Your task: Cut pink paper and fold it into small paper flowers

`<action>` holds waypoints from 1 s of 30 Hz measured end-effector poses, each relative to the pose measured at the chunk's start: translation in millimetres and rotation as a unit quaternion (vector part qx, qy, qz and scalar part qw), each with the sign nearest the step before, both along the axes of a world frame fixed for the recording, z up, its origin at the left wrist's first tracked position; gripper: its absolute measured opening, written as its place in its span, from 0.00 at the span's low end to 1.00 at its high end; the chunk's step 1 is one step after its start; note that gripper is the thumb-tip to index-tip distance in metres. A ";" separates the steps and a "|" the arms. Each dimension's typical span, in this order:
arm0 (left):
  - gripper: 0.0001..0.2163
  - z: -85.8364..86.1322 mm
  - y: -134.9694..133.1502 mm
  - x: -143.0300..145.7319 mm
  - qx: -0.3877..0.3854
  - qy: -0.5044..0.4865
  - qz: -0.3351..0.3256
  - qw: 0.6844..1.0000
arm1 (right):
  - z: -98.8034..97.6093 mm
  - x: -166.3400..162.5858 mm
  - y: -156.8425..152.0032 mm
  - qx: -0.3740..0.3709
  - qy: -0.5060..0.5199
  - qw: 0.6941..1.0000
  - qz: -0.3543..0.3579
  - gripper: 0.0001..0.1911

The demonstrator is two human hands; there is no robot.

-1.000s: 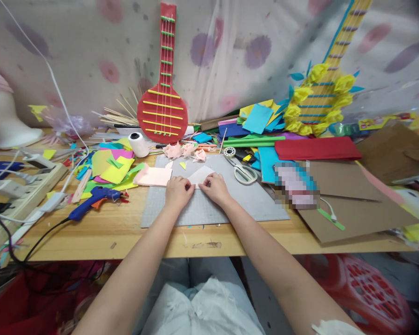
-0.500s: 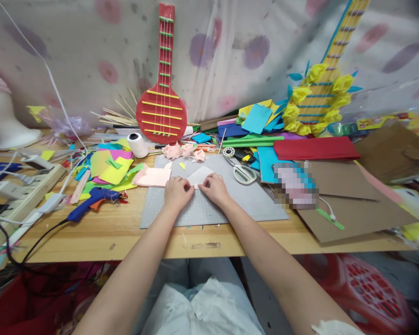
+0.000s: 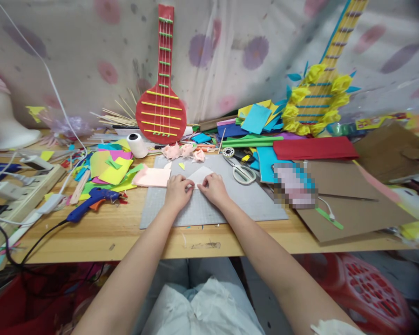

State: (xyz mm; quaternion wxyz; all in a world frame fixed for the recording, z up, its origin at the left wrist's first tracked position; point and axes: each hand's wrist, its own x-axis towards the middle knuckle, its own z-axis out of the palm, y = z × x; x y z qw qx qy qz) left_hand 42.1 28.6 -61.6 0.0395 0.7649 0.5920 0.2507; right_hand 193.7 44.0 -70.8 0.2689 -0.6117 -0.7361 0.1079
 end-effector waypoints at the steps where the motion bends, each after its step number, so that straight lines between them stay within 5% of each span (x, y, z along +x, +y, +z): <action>1: 0.07 -0.4 0.1 -0.1 -0.002 0.004 -0.010 1.000 | 0.9 -0.5 -1.4 0.013 -0.019 1.000 0.006 0.07; 9: 0.08 0.5 0.5 4.5 -0.012 0.001 0.016 1.000 | 6.3 -6.1 -11.9 0.051 -0.131 0.990 0.023 0.10; 21: 0.13 -3.7 5.0 2.6 -0.021 -0.024 0.017 0.999 | 7.3 -0.5 -8.8 0.029 -0.115 0.993 0.017 0.12; 30: 0.22 -2.8 26.6 -17.7 -0.037 -0.040 -0.065 0.996 | 5.1 -1.4 -8.4 0.024 -0.106 0.994 0.019 0.12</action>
